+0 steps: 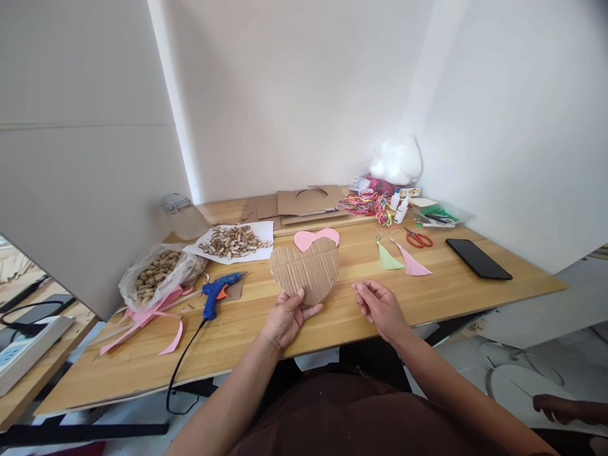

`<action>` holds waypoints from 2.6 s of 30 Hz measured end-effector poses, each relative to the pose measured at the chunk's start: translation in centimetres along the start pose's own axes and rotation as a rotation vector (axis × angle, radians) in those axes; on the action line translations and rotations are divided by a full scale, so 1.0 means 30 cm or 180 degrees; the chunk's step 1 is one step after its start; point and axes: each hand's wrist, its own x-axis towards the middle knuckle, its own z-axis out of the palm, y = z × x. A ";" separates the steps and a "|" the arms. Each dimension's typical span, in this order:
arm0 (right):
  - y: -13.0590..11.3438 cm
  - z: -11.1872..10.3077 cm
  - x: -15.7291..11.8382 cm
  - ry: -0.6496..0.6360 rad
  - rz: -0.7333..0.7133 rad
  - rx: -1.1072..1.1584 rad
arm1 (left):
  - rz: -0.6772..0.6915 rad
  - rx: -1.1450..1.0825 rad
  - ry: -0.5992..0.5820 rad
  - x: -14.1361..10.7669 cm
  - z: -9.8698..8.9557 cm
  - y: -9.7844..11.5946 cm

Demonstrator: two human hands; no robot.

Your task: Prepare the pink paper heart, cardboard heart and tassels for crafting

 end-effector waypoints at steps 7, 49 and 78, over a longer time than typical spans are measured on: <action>0.019 -0.006 -0.007 -0.0094 -0.0185 -0.0090 | 0.0030 0.0050 -0.0120 -0.005 -0.005 -0.007; 0.015 -0.010 -0.009 -0.0342 -0.0098 -0.0365 | 0.0076 0.0144 -0.0172 -0.008 -0.002 -0.004; -0.188 0.248 0.117 -0.1174 -0.2099 -0.4071 | 0.0150 0.0107 -0.0344 -0.006 -0.003 -0.011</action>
